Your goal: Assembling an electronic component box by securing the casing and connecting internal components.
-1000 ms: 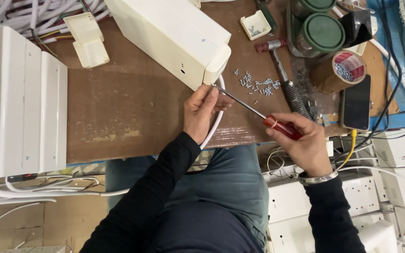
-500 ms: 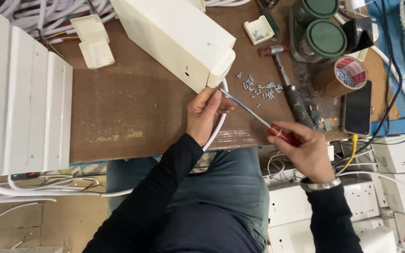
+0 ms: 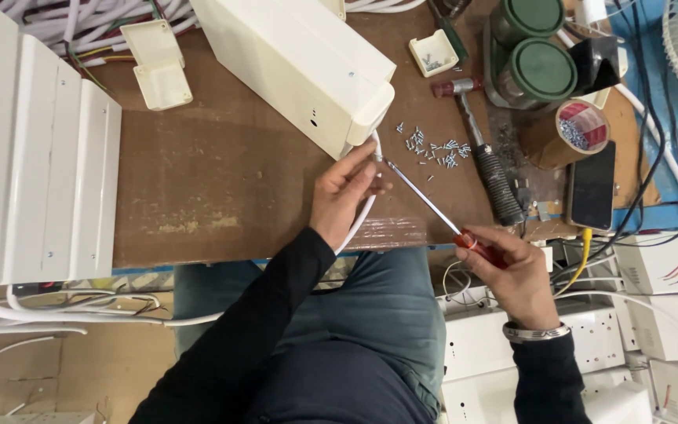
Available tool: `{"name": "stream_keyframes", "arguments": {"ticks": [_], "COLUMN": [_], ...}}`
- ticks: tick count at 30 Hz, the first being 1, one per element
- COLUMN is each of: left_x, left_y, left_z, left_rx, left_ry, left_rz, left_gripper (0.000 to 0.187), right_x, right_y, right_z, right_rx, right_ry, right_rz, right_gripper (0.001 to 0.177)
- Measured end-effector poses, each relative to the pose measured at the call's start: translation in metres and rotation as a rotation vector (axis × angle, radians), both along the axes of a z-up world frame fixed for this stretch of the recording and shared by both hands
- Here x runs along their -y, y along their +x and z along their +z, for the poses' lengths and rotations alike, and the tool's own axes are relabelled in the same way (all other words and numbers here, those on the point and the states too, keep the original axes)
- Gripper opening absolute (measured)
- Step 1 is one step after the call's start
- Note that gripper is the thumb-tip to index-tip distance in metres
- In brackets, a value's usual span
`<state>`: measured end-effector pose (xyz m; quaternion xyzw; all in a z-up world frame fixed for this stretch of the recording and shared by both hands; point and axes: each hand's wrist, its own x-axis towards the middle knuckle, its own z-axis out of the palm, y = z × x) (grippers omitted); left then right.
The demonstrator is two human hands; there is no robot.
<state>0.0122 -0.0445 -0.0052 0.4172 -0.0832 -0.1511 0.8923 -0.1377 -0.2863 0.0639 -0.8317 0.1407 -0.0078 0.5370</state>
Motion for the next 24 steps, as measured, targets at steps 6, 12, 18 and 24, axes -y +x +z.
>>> {"name": "stream_keyframes", "arguments": {"ticks": [6, 12, 18, 24], "left_x": [-0.007, -0.023, -0.063, -0.077], "left_y": [-0.002, -0.004, -0.004, 0.002], "left_z": [0.013, 0.010, 0.044, 0.046], "left_rx": [-0.032, 0.013, 0.370, 0.659], "left_ry": [0.106, 0.226, 0.982, 1.212], "left_rz": [-0.006, 0.105, 0.391, 0.551], "left_gripper": [0.029, 0.020, 0.012, 0.011], "right_x": [-0.007, -0.013, 0.000, 0.011], "right_y": [-0.007, -0.009, -0.024, -0.037], "right_z": [-0.009, -0.008, 0.001, 0.012], "right_rx": [-0.025, -0.029, -0.058, -0.092], "right_ry": [0.068, 0.128, 0.035, -0.146], "right_rz": [-0.021, -0.017, -0.134, -0.250], "right_gripper": [0.039, 0.040, 0.037, 0.035]}}
